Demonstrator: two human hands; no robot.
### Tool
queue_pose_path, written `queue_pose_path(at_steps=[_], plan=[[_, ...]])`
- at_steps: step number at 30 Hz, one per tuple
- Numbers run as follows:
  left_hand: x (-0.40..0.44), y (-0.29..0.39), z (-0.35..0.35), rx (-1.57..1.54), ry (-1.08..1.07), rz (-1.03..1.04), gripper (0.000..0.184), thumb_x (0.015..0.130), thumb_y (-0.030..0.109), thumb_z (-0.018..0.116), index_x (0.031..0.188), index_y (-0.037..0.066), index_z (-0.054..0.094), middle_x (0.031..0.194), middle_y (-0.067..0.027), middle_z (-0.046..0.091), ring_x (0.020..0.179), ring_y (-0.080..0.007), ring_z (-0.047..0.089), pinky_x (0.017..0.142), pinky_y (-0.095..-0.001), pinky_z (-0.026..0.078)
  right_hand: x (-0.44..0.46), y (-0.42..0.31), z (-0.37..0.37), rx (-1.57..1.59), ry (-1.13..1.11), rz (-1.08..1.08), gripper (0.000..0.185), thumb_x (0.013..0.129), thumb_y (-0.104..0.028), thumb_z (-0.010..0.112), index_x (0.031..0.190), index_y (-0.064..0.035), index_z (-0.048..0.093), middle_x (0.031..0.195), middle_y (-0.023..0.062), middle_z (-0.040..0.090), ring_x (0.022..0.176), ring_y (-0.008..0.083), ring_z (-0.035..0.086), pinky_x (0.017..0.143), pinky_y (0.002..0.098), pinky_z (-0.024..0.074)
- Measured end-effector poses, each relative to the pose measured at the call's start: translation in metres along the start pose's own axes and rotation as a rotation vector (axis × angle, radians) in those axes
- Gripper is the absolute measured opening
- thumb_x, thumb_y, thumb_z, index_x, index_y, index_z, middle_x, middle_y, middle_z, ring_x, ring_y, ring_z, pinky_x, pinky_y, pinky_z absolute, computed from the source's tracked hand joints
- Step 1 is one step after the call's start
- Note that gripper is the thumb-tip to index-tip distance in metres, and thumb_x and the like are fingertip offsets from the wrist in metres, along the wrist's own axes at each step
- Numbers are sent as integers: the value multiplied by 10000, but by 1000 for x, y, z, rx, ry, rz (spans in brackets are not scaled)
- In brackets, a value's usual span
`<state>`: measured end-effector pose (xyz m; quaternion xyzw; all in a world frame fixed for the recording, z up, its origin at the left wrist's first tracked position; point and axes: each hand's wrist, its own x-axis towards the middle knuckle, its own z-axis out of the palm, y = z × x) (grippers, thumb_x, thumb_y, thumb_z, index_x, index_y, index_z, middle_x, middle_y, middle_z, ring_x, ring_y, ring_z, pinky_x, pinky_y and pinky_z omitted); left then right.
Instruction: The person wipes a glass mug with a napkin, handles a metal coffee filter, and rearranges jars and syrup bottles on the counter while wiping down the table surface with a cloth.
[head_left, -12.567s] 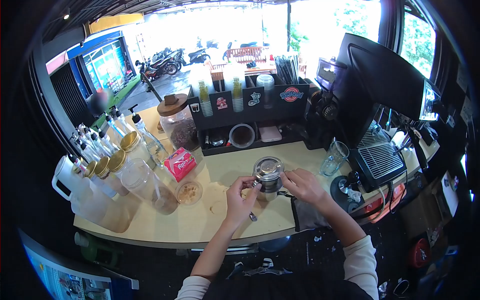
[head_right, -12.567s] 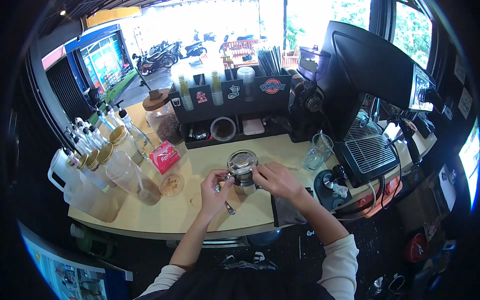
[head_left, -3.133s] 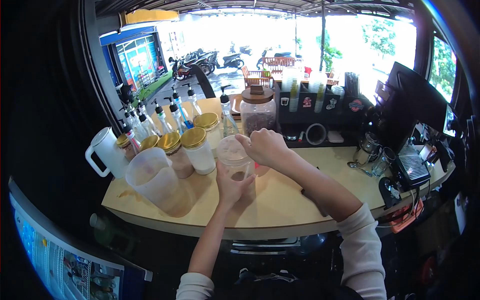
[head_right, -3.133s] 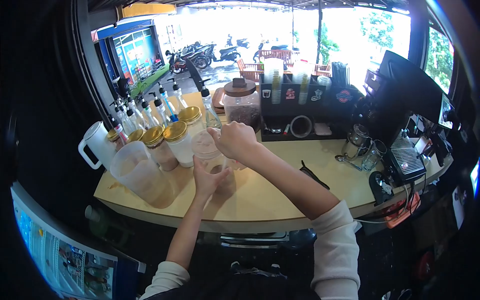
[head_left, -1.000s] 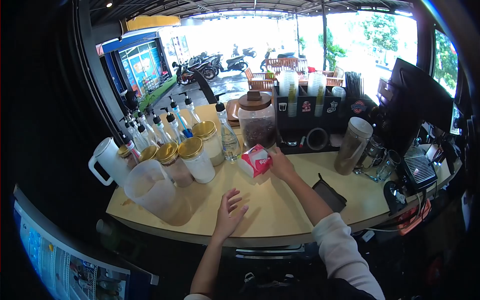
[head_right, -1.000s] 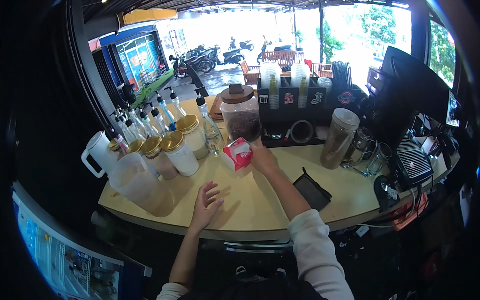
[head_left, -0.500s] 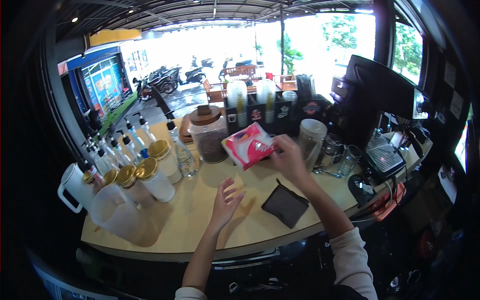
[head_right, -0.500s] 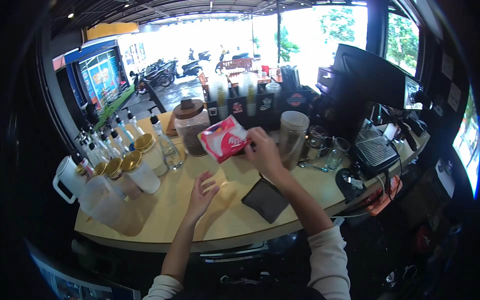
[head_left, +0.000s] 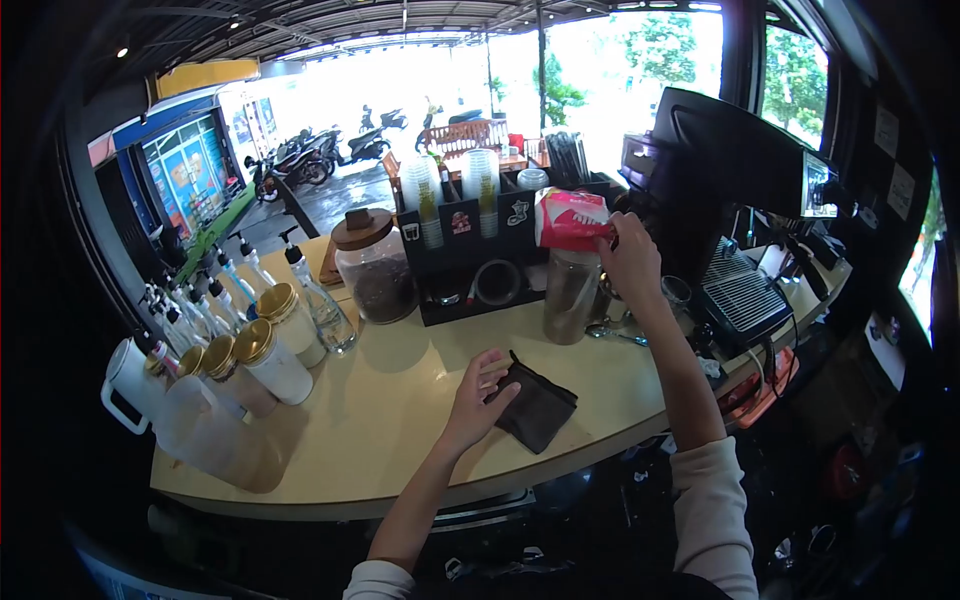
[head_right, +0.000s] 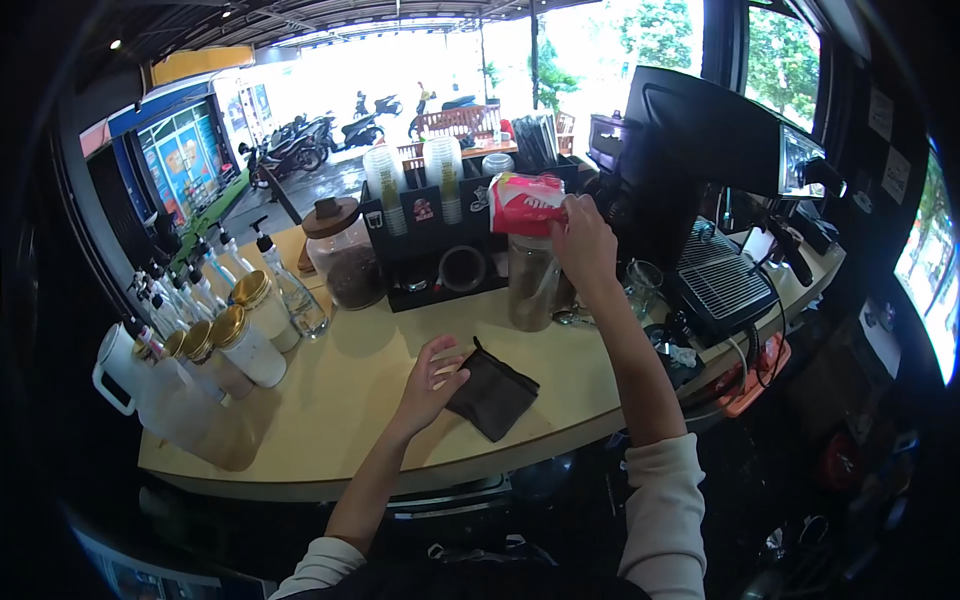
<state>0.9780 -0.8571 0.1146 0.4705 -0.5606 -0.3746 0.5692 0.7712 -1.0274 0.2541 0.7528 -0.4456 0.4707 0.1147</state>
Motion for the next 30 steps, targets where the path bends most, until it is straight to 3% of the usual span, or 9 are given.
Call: queue_pose_path(at_steps=[4, 6, 9, 11, 13, 17, 23, 26, 30], plan=[[-9, 1, -9, 25, 51, -18, 608, 834, 196, 677, 1330, 62, 350, 1326, -124, 422, 1162, -249, 497, 951, -391, 413, 1, -7, -5, 45, -66, 33, 337, 767, -140, 651, 1065, -49, 525, 1008, 131, 538, 861, 345, 602, 705, 439, 501], [-16, 1, -14, 24, 77, -30, 611, 835, 199, 676, 1332, 63, 347, 1326, -123, 422, 1165, -248, 497, 943, -391, 421, -6, -20, -16, 27, 202, -81, 410, 751, -128, 668, 1122, -44, 514, 1014, 161, 526, 938, 349, 563, 769, 428, 486], [-28, -5, -25, 57, 127, -44, 608, 837, 199, 675, 1333, 66, 350, 1322, -123, 430, 1156, -248, 506, 937, -386, 428, -43, -32, -12, 215, 151, -256, 464, 754, -116, 673, 1178, -28, 506, 1067, 166, 535, 1024, 351, 530, 850, 408, 463], [-40, -1, -34, 96, 155, -58, 597, 845, 160, 661, 1340, 67, 339, 1321, -125, 424, 1153, -240, 506, 925, -364, 444, -108, -31, 20, 411, -302, -199, 429, 794, -144, 657, 1183, -30, 516, 1194, 162, 532, 1092, 354, 518, 920, 401, 432], [-53, -2, -44, 128, 189, -73, 589, 853, 121, 646, 1346, 68, 327, 1319, -128, 418, 1150, -232, 505, 913, -343, 460, -155, -40, 40, 375, -673, -454, 462, 877, -266, 573, 1278, -62, 468, 1363, 158, 431, 1232, 347, 431, 1021, 456, 340], [-89, -15, -76, 50, 319, -86, 582, 845, 127, 656, 1336, 66, 349, 1314, -126, 438, 1127, -231, 518, 913, -343, 450, -192, -45, 82, 177, -913, -409, 571, 942, -428, 382, 1417, -117, 312, 1492, 104, 257, 1378, 306, 223, 1070, 578, 187], [-144, -13, -111, -35, 522, -92, 560, 839, 86, 651, 1322, 55, 370, 1299, -135, 458, 1105, -227, 529, 907, -337, 450, -159, -106, 199, -100, -735, -37, 569, 945, -391, 347, 1399, -49, 327, 1489, 141, 254, 1371, 359, 221, 1055, 624, 174], [-165, -7, -130, -4, 616, -78, 531, 847, 60, 632, 1313, 46, 377, 1285, -124, 462, 1100, -209, 524, 905, -318, 450, -171, -190, 222, 35, -764, -134, 576, 941, -395, 337, 1400, -47, 328, 1488, 158, 251, 1368, 382, 214, 1054, 630, 166], [-181, -4, -149, 49, 734, -16, 475, 854, 50, 617, 1279, 28, 407, 1257, -103, 481, 1078, -189, 532, 894, -298, 453, -223, -295, 204, 327, -809, -510, 583, 933, -416, 361, 1401, -69, 338, 1488, 156, 254, 1375, 362, 216, 1073, 606, 150]])
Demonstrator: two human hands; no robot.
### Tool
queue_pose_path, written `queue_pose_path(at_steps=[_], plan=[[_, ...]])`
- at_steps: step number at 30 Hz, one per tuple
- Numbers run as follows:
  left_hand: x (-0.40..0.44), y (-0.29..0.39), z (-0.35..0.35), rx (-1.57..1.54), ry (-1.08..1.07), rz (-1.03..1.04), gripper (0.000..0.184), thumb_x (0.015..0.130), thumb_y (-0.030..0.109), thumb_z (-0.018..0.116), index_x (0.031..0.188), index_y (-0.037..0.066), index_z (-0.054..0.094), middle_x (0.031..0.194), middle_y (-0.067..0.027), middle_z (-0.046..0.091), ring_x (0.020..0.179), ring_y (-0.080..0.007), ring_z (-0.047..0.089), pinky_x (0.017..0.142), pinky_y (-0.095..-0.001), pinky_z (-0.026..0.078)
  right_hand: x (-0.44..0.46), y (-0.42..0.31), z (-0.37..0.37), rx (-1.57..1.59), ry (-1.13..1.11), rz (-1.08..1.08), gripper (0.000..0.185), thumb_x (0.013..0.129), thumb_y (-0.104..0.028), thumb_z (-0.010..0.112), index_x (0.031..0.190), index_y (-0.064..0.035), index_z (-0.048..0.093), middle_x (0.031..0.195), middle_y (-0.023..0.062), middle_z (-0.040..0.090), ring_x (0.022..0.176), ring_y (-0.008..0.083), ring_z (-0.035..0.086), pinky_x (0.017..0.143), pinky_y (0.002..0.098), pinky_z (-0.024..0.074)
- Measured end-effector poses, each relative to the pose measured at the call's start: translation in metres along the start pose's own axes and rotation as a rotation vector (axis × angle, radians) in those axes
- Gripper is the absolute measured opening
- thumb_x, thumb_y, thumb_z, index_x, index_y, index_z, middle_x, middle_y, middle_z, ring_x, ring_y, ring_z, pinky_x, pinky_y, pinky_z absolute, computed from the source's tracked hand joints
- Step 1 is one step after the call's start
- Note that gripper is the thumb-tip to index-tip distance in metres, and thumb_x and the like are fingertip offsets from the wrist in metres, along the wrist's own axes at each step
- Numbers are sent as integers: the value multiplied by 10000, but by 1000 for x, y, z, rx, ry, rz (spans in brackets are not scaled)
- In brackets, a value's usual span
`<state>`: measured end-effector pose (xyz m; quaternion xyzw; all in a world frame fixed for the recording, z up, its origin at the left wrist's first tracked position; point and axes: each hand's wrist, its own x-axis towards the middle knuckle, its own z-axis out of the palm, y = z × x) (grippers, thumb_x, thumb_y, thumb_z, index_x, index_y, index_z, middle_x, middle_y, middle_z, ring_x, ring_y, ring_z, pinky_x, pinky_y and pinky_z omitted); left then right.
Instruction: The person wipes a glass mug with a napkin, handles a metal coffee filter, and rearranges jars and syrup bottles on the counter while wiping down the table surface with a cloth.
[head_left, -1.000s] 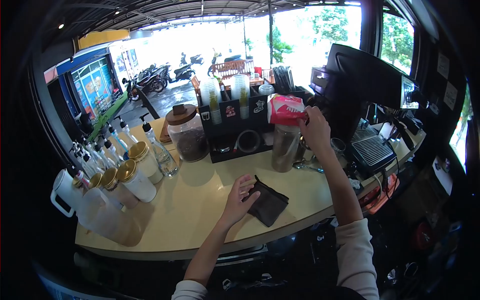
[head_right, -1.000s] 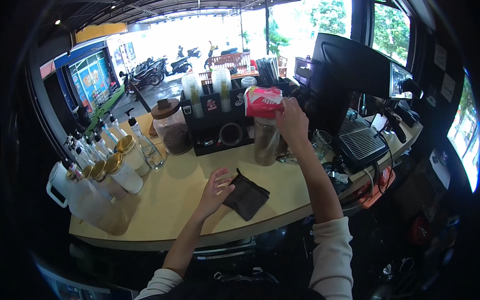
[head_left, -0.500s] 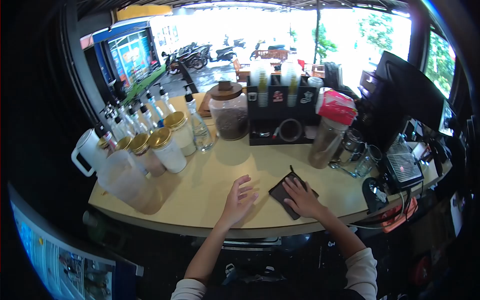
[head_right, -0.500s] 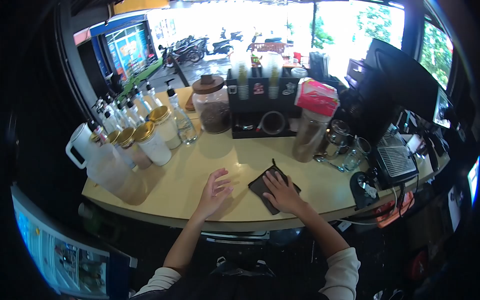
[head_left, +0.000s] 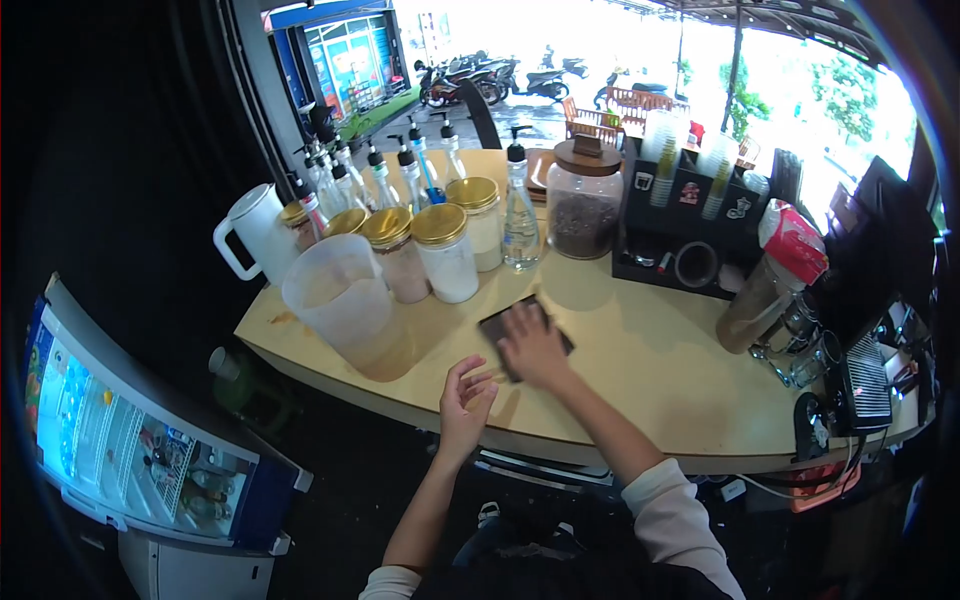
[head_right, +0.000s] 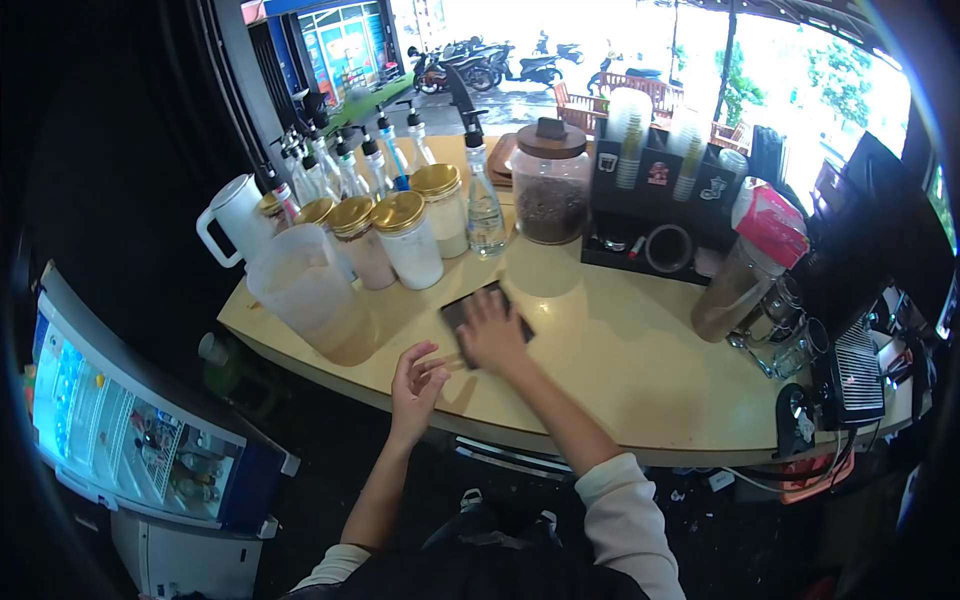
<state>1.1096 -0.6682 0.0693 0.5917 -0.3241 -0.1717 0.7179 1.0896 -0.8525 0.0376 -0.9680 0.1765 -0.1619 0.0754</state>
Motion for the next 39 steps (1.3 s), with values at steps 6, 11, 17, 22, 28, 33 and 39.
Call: queue_pose_path(at_steps=[6, 11, 17, 22, 28, 33, 39], plan=[[-7, 21, -42, 87, 144, 177, 351, 853, 38, 605, 1181, 14, 481, 1167, -99, 547, 988, -164, 577, 865, -290, 463, 28, -5, -9, 96, -67, 19, 554, 934, -379, 374, 1392, -67, 358, 1484, 134, 275, 1373, 330, 235, 1078, 572, 173], [-8, 23, -96, 20, 461, 409, 317, 882, 21, 545, 1185, -6, 455, 1161, -109, 529, 1025, -166, 547, 891, -285, 424, 44, -60, 27, -55, 49, 98, 540, 934, -330, 369, 1365, -6, 373, 1452, 199, 298, 1354, 388, 239, 1073, 591, 158], [68, 56, -174, 150, 773, 558, 394, 975, 188, 408, 1298, -34, 372, 1303, -155, 428, 1267, -223, 360, 1058, -329, 253, 35, -109, 6, 224, -50, -72, 596, 900, -382, 449, 1378, -38, 360, 1438, 193, 324, 1335, 386, 281, 1075, 586, 154], [132, 47, -231, 134, 446, 320, 429, 1006, 281, 322, 1275, -38, 422, 1267, -144, 483, 1209, -204, 433, 1017, -333, 320, 48, -138, -21, 1054, -22, -194, 935, 763, -412, 701, 1425, 16, 197, 1437, 235, 288, 1345, 356, 269, 1105, 453, 208], [156, 23, -240, -43, 374, 389, 444, 997, 382, 381, 1060, -17, 566, 973, -72, 621, 859, -139, 579, 787, -277, 453, 49, -185, -9, 1070, 183, -148, 1236, 578, -360, 866, 1431, 29, 62, 1417, 237, 259, 1351, 309, 241, 1110, 402, 231], [131, 59, -202, -154, 548, 357, 396, 972, 422, 439, 836, 70, 556, 677, 55, 506, 607, -16, 435, 542, -182, 336, 47, -199, -17, 1204, 286, 11, 1230, 511, -324, 904, 1416, 23, 146, 1361, 201, 359, 1289, 289, 357, 1077, 395, 300], [110, 80, -168, -140, 487, 292, 403, 963, 451, 441, 802, 93, 530, 649, 73, 427, 576, -20, 351, 527, -199, 282, 18, -172, -53, 1179, 381, -12, 1183, 501, -322, 907, 1403, 15, 218, 1340, 171, 407, 1267, 261, 395, 1070, 393, 312]])
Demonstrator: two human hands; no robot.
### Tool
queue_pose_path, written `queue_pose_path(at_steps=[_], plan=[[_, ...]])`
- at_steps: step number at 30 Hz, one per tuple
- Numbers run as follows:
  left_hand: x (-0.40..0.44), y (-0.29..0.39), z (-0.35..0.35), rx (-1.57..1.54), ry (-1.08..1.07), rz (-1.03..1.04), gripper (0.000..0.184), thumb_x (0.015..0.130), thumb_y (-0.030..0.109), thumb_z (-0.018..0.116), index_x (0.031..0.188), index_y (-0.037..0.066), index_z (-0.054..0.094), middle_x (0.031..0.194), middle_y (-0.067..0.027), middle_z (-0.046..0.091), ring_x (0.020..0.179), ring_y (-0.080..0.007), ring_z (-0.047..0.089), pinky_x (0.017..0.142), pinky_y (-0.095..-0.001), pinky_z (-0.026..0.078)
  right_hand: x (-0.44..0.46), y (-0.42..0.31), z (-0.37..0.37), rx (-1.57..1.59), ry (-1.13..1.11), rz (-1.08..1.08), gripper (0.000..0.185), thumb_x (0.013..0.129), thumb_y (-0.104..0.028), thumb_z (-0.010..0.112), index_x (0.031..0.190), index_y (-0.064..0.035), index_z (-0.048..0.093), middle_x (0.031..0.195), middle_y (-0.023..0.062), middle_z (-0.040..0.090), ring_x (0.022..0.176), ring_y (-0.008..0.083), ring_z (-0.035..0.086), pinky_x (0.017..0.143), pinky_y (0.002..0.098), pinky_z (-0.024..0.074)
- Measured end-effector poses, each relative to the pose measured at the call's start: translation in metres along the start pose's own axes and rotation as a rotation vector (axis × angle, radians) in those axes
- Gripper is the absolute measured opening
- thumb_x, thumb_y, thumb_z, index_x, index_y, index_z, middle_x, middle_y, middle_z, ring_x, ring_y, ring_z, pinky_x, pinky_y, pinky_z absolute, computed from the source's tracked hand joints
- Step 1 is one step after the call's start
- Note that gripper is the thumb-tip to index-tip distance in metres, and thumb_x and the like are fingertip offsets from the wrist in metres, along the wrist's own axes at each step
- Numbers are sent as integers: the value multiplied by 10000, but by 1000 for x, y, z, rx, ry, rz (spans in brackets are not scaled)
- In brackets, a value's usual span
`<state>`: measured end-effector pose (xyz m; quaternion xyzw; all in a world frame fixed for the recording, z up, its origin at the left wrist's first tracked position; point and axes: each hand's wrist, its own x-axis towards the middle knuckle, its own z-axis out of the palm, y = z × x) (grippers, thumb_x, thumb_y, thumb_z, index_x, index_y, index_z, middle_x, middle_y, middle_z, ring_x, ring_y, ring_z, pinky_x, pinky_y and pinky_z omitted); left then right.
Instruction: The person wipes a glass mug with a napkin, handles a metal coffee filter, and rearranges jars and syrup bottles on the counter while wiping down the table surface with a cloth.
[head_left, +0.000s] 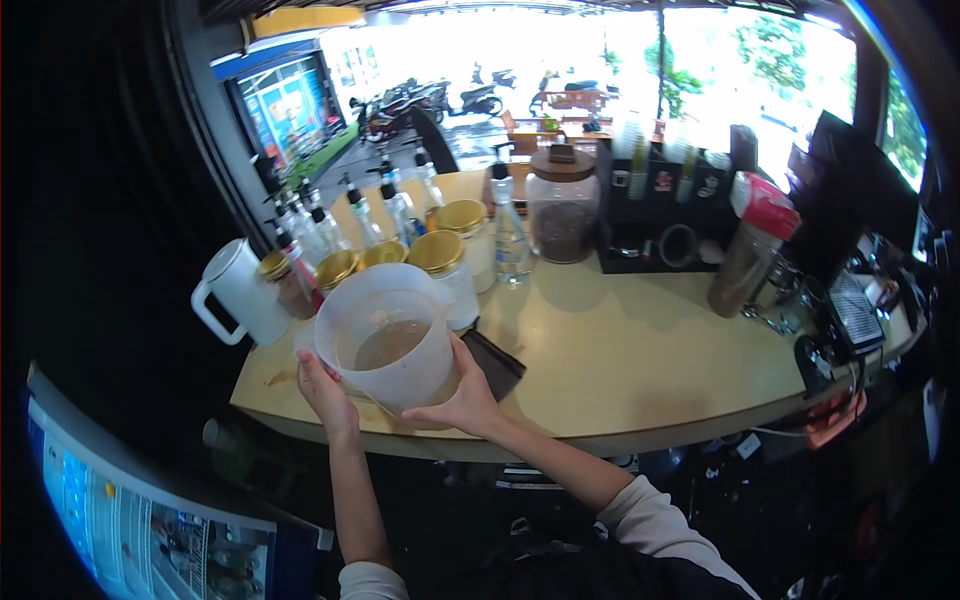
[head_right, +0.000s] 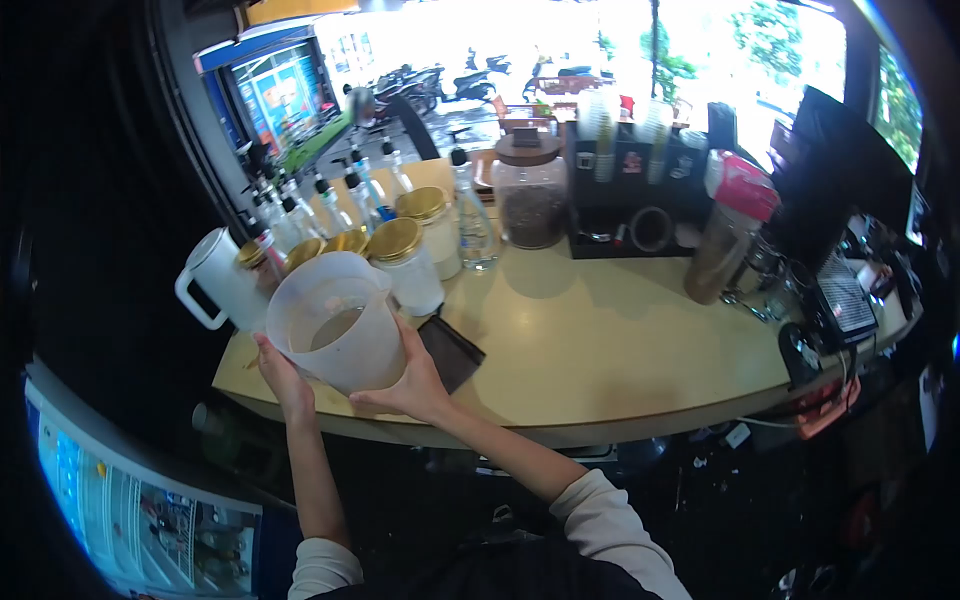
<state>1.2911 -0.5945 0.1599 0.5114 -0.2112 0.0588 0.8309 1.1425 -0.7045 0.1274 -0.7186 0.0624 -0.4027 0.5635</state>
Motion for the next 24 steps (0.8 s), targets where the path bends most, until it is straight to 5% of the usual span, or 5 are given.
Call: queue_pose_path(at_steps=[6, 9, 10, 12, 24], plan=[[-49, 7, 67, -41, -108, -86, 429, 947, 490, 448, 765, 106, 500, 656, 71, 401, 606, -37, 338, 572, -207, 280, -26, -24, -86, -37, 84, 20, 1145, 497, -303, 909, 1398, -14, 263, 1331, 148, 427, 1259, 252, 402, 1060, 386, 319], [-77, -5, 104, -52, -306, -213, 637, 933, 524, 424, 1237, -34, 465, 1248, -128, 534, 1159, -211, 503, 993, -352, 376, -44, -36, -139, -143, 159, -2, 1158, 487, -317, 903, 1386, 20, 256, 1313, 192, 431, 1236, 282, 432, 1035, 391, 360], [-91, -6, 122, -108, -350, -234, 623, 934, 514, 432, 1237, -29, 467, 1242, -118, 536, 1145, -197, 508, 979, -341, 383, -52, -40, -157, -160, 179, 0, 1158, 487, -317, 903, 1386, 20, 256, 1313, 192, 431, 1236, 282, 432, 1035, 391, 360], [-127, -1, 168, -230, -319, -211, 417, 924, 499, 484, 806, 100, 510, 679, 58, 422, 617, -49, 348, 587, -214, 288, -68, -45, -193, -189, 240, 16, 1078, 501, -271, 903, 1367, -18, 312, 1304, 139, 459, 1245, 250, 420, 1046, 379, 331], [-280, -34, 328, -375, -653, -341, 374, 958, 410, 479, 751, 99, 484, 664, 38, 406, 612, -48, 342, 568, -217, 270, -158, -75, -383, -304, 464, 98, 1045, 504, -232, 897, 1346, 15, 328, 1271, 153, 473, 1204, 248, 453, 1027, 372, 353]])
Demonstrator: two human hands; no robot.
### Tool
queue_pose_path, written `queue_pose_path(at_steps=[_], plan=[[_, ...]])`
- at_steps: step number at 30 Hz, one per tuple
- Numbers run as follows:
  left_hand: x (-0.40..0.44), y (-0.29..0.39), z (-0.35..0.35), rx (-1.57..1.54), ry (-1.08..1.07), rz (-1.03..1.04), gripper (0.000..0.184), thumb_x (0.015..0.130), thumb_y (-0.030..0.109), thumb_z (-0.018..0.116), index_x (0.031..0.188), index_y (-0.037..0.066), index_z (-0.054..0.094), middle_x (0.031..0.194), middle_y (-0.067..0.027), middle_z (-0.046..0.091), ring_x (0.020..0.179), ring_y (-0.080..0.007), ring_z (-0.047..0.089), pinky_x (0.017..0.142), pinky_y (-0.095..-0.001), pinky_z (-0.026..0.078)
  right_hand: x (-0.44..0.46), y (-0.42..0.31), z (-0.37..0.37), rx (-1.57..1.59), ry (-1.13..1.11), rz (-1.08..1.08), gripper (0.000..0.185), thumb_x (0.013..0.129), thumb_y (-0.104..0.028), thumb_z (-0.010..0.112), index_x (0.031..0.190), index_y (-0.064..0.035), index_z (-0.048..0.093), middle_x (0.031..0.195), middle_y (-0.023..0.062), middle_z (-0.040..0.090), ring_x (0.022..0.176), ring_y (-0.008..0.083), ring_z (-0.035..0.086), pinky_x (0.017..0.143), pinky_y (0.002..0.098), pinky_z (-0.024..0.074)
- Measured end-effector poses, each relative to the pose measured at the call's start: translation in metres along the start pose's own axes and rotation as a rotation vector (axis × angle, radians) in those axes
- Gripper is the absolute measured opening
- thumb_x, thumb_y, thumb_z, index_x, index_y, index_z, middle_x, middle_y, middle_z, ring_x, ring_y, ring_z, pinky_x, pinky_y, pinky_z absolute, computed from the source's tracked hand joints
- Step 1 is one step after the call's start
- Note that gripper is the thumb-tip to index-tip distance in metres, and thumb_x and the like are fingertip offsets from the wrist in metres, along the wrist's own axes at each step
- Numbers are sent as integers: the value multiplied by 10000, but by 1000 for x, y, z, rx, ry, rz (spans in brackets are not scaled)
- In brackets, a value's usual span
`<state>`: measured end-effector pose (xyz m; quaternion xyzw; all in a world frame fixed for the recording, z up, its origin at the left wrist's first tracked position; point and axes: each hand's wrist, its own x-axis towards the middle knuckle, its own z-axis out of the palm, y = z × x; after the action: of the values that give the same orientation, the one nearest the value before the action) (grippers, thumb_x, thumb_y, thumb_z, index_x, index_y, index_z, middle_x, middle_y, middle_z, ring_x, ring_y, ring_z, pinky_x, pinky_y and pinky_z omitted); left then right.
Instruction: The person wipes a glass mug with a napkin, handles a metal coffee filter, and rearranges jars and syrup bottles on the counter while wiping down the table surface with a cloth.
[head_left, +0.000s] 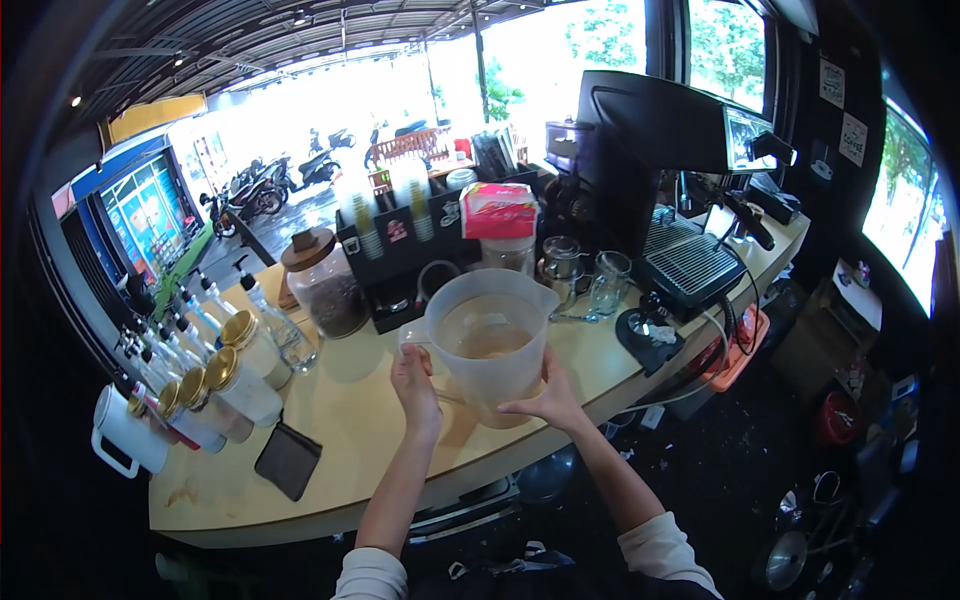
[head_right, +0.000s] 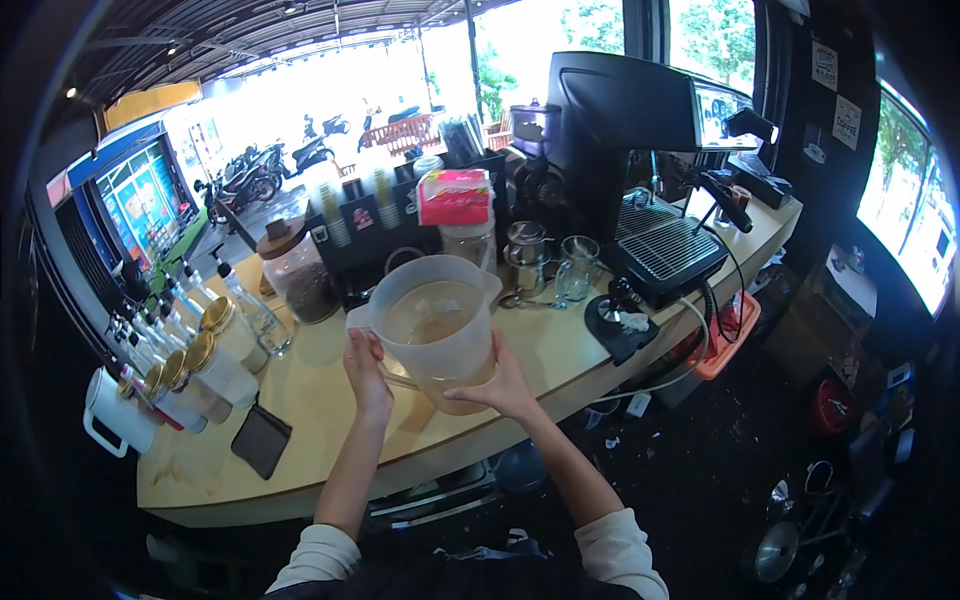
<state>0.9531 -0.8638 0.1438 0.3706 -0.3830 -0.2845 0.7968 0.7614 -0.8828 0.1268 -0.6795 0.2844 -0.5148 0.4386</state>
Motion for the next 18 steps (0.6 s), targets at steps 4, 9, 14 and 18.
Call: queue_pose_path(at_steps=[4, 9, 14, 18], plan=[[-5, -34, 43, -6, -89, -32, 344, 973, 399, 452, 793, 110, 501, 677, 51, 408, 631, -44, 348, 595, -213, 279, 0, 27, -48, 43, 38, -4, 1042, 501, -208, 899, 1344, 10, 326, 1270, 139, 476, 1212, 240, 443, 1035, 369, 339], [-9, -48, 82, -5, -129, -62, 350, 975, 401, 447, 790, 109, 500, 672, 51, 395, 624, -40, 337, 584, -213, 272, 5, 40, -85, 112, 64, -8, 1040, 498, -162, 901, 1347, 5, 323, 1267, 131, 479, 1218, 238, 437, 1046, 364, 325], [-3, -55, 107, 30, -125, -99, 331, 986, 354, 441, 756, 116, 441, 663, 57, 360, 599, -39, 290, 543, -214, 245, 17, 57, -109, 151, 90, -50, 1088, 499, -164, 902, 1367, -5, 266, 1316, 137, 424, 1261, 237, 384, 1074, 353, 279], [1, -69, 117, 7, -166, -110, 353, 958, 419, 475, 787, 110, 476, 683, 57, 386, 637, -35, 325, 586, -208, 269, 14, 80, -106, 233, 260, -105, 1037, 603, -145, 847, 1394, -12, 190, 1353, 146, 369, 1303, 243, 328, 1096, 354, 232]])
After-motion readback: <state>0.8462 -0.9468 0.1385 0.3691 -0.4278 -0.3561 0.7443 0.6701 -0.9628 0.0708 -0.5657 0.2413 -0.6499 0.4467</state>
